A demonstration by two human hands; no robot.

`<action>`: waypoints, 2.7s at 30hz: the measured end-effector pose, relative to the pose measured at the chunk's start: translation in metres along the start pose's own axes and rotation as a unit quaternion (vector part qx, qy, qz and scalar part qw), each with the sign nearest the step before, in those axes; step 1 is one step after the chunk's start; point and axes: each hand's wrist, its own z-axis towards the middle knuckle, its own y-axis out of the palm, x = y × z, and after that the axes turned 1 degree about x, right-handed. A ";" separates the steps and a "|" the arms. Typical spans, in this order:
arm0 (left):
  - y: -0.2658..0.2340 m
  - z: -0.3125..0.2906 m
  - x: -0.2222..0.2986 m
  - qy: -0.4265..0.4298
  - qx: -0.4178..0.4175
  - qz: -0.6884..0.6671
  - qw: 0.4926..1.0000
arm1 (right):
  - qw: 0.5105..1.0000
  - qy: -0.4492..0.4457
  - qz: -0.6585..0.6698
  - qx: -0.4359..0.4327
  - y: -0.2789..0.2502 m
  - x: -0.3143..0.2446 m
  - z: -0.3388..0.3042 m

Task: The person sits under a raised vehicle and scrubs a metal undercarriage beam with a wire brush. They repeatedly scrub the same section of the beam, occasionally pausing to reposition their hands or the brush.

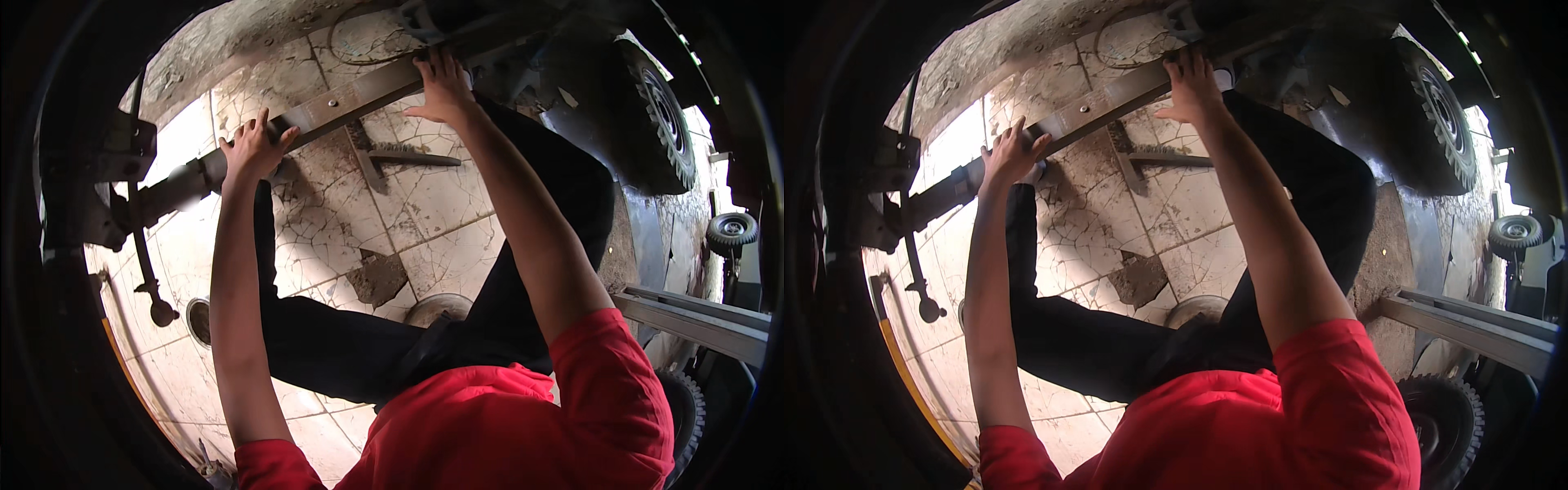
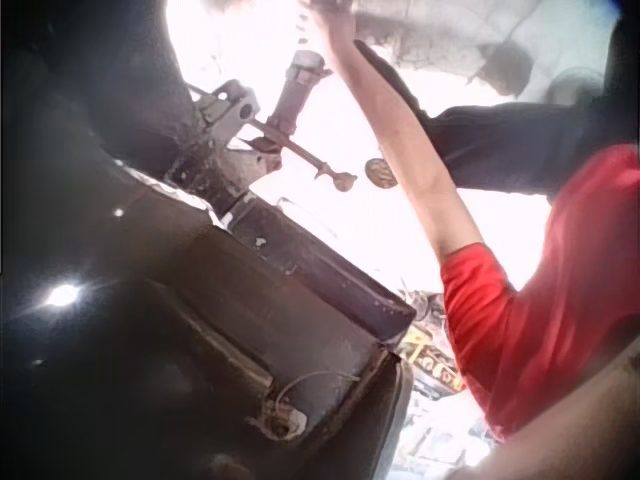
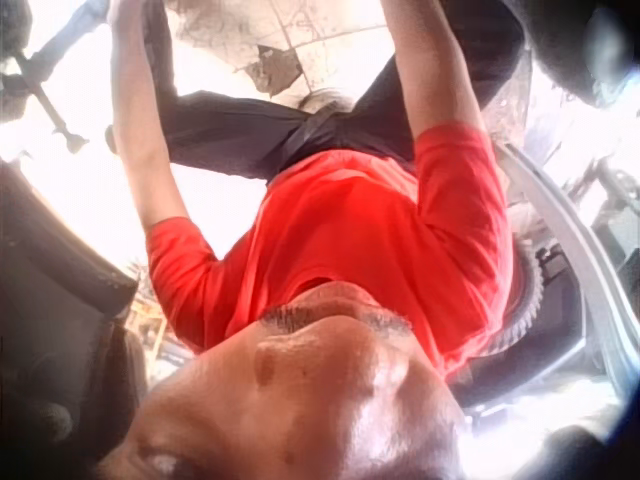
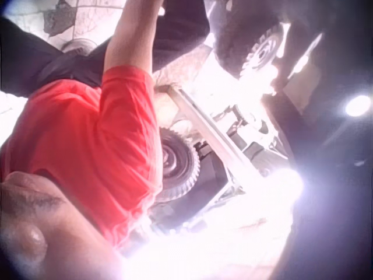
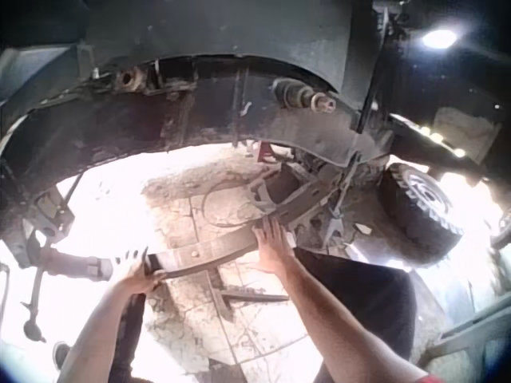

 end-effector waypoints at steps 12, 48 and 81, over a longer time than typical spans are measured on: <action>0.032 0.026 0.074 0.070 0.204 -0.074 0.974 | 0.996 -0.063 0.061 0.024 -0.019 0.020 0.001; 0.030 0.016 0.064 0.160 0.191 -0.032 0.968 | 0.996 -0.034 -0.008 0.087 -0.004 0.009 0.007; 0.048 0.025 0.055 0.190 0.264 0.039 0.945 | 0.989 -0.118 0.058 0.066 0.006 0.029 0.004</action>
